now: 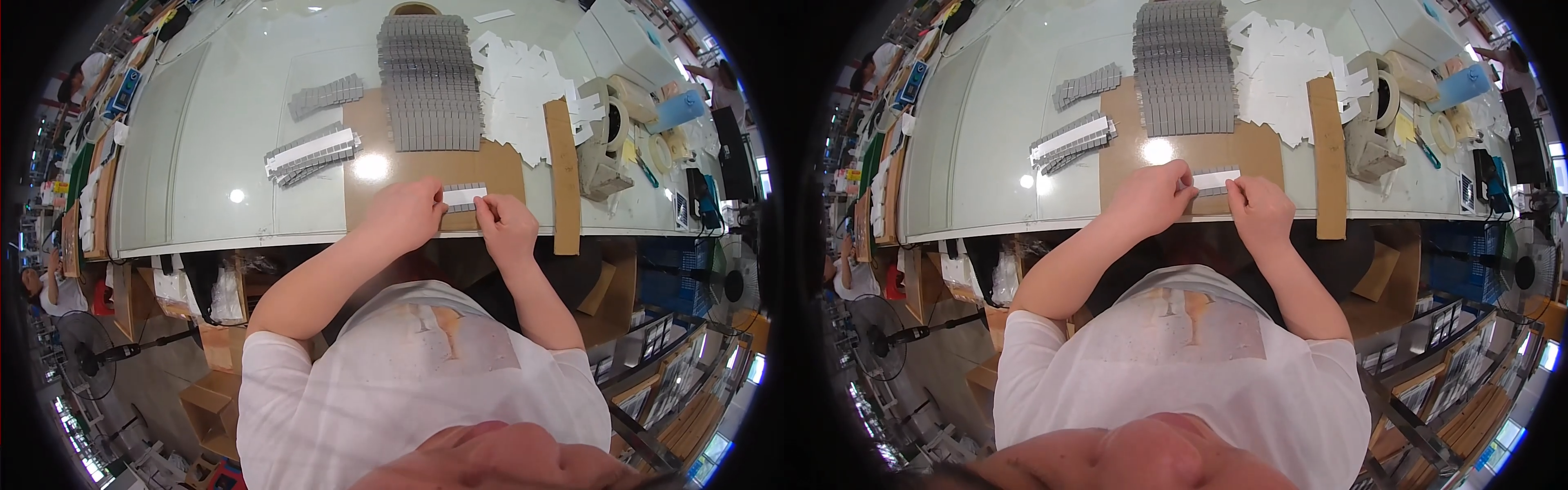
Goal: The person aligns and sticks metallic laminations onto a tape strip by hand to produce a transformer core.
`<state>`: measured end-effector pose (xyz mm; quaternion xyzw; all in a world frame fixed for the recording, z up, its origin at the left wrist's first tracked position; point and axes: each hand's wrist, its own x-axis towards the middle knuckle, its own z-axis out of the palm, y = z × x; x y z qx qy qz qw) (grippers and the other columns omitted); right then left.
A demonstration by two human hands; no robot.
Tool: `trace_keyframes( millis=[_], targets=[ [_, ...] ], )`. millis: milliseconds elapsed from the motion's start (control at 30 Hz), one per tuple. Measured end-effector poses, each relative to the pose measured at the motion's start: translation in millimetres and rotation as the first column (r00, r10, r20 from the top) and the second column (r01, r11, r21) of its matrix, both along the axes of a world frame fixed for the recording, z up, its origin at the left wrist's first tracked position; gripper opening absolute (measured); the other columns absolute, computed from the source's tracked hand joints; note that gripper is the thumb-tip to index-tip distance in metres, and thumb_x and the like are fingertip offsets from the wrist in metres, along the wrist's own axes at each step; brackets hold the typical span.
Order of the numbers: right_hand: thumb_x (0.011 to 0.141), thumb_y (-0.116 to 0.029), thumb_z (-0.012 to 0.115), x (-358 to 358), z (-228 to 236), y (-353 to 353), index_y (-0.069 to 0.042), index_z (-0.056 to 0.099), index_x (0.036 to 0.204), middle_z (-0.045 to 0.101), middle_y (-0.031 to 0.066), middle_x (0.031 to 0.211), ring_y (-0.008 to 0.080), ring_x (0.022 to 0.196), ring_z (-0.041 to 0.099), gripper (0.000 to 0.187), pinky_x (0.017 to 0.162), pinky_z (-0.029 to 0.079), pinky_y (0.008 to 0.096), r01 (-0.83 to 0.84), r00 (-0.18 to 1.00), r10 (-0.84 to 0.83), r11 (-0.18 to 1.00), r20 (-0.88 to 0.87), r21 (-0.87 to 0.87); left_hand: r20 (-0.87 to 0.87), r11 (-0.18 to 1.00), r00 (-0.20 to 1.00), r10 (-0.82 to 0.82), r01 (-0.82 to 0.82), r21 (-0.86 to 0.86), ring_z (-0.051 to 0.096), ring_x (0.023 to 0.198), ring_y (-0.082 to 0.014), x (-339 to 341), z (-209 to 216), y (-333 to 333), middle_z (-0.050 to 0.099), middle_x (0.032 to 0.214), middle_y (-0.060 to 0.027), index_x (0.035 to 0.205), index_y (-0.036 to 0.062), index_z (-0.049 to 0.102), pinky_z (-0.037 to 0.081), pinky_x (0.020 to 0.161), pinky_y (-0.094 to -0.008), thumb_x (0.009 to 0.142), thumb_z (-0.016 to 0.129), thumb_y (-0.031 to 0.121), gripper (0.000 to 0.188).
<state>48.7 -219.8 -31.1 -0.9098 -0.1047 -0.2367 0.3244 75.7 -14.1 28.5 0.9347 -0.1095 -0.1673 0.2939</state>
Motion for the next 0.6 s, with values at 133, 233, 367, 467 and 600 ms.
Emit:
trace_keyframes(
  millis=[133, 233, 367, 467, 600],
  targets=[
    [0.087, -0.010, 0.077, -0.5, 2.2, 1.0, -0.008, 0.073, 0.105, 0.067, 0.0078, 0.080, 0.0268, 0.070, 0.065, 0.019, 0.060, 0.050, 0.0375, -0.007, 0.999, 0.009, 0.999, -0.036, 0.054, -0.047, 0.999, 0.998, 0.044, -0.044, 0.002, 0.071, 0.089, -0.0358, 1.4, 4.1, -0.9, 0.075, 0.091, -0.0132, 0.100, 0.0055, 0.067, 0.055, 0.078, -0.0466, 0.094, 0.070, 0.027, 0.023],
    [0.087, -0.015, 0.077, -10.4, 1.4, -4.1, -0.006, 0.072, 0.117, 0.066, 0.0156, 0.116, 0.0341, 0.104, 0.063, 0.031, 0.089, 0.050, 0.0458, -0.077, 0.993, 0.090, 0.984, 0.080, -0.158, -0.020, 0.999, 0.999, 0.032, -0.032, -0.011, 0.071, 0.089, -0.0350, 3.3, -0.2, -4.0, 0.075, 0.091, -0.0131, 0.098, 0.0055, 0.068, 0.055, 0.079, -0.0461, 0.092, 0.071, 0.028, 0.023],
    [0.090, -0.026, 0.075, -22.0, 12.4, -6.9, -0.003, 0.071, 0.118, 0.061, 0.0191, 0.133, 0.0384, 0.123, 0.054, 0.036, 0.107, 0.038, 0.0544, -0.170, 0.976, 0.208, 0.914, 0.066, -0.369, -0.043, 0.999, 0.999, 0.029, -0.030, -0.025, 0.071, 0.092, -0.0352, 3.8, 2.6, -1.5, 0.074, 0.091, -0.0136, 0.096, 0.0071, 0.069, 0.056, 0.081, -0.0463, 0.091, 0.072, 0.029, 0.023],
    [0.093, -0.034, 0.070, -23.7, -5.9, -34.8, -0.007, 0.072, 0.121, 0.054, 0.0201, 0.146, 0.0426, 0.134, 0.046, 0.039, 0.114, 0.029, 0.0613, 0.021, 0.997, 0.008, 0.939, 0.081, -0.344, -0.073, 0.999, 0.996, 0.049, -0.050, -0.020, 0.071, 0.093, -0.0349, 4.1, 3.7, -1.0, 0.074, 0.091, -0.0138, 0.095, 0.0087, 0.070, 0.056, 0.082, -0.0466, 0.090, 0.073, 0.030, 0.022],
    [0.094, -0.036, 0.069, -23.8, 0.3, -23.2, -0.009, 0.072, 0.124, 0.053, 0.0197, 0.148, 0.0424, 0.138, 0.044, 0.040, 0.115, 0.028, 0.0613, -0.134, 0.990, 0.143, 0.948, 0.011, -0.290, -0.103, 0.998, 0.993, 0.064, -0.063, 0.009, 0.071, 0.091, -0.0341, 6.5, 3.5, 2.8, 0.074, 0.089, -0.0133, 0.094, 0.0086, 0.069, 0.056, 0.081, -0.0463, 0.089, 0.074, 0.031, 0.024]
  ],
)
